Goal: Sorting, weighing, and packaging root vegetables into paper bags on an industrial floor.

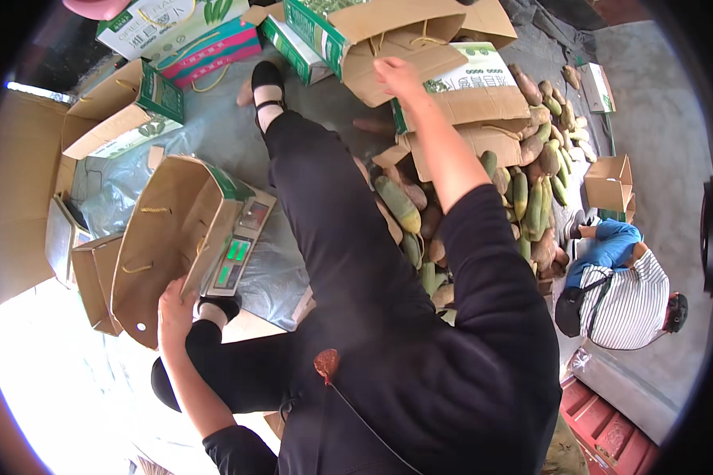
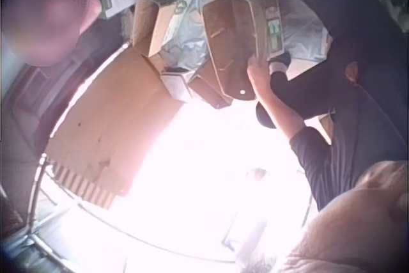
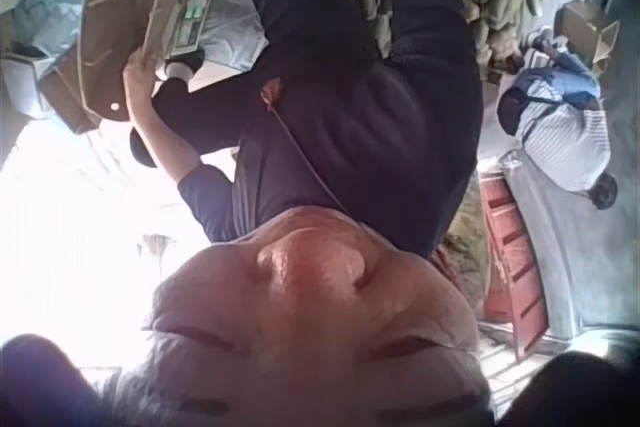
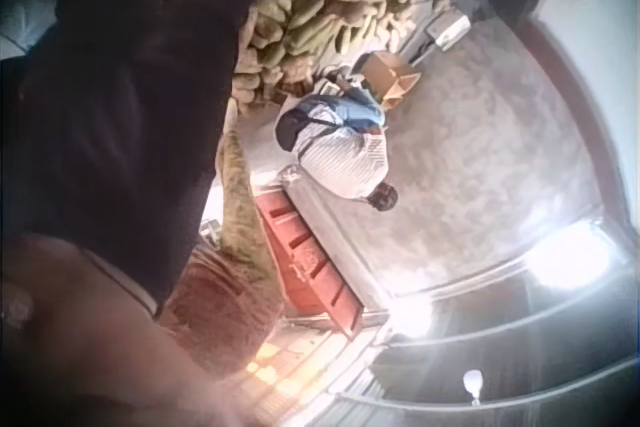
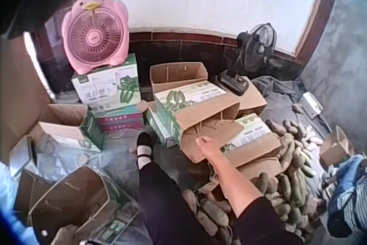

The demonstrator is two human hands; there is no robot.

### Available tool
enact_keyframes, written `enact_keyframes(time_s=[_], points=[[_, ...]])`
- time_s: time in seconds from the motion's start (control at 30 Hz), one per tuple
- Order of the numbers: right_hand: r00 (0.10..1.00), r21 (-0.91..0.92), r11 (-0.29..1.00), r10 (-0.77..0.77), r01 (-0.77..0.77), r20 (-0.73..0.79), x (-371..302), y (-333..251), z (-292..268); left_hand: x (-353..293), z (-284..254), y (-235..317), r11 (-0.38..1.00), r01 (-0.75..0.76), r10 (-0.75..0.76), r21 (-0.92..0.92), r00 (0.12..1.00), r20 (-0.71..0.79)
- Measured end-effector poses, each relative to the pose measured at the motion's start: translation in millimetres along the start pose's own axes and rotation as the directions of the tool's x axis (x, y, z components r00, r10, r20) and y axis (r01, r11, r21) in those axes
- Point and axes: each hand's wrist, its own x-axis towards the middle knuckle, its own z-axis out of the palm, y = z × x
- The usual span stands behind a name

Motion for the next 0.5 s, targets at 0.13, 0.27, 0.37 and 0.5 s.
enact_keyframes(time_s=[0.13,0.27,0.37,0.5], points=[[1.000,-0.144,0.990,0.005,-0.009,-0.030,-50,37,-72,1,2,-5,1.000,0.025,-0.025,-0.012,1.000,0.010],[0.946,-0.167,0.976,0.079,-0.138,-0.315,-93,103,-161,6,2,1,1.000,0.024,-0.023,-0.021,0.999,0.025],[0.831,-0.461,0.844,-0.033,-0.275,-0.556,-123,138,-182,-5,-1,-7,0.998,0.061,-0.061,0.005,0.998,0.014],[0.782,-0.474,0.740,0.110,-0.476,-0.613,-145,209,-226,-3,4,-14,0.999,0.044,-0.045,0.027,0.999,0.002]])
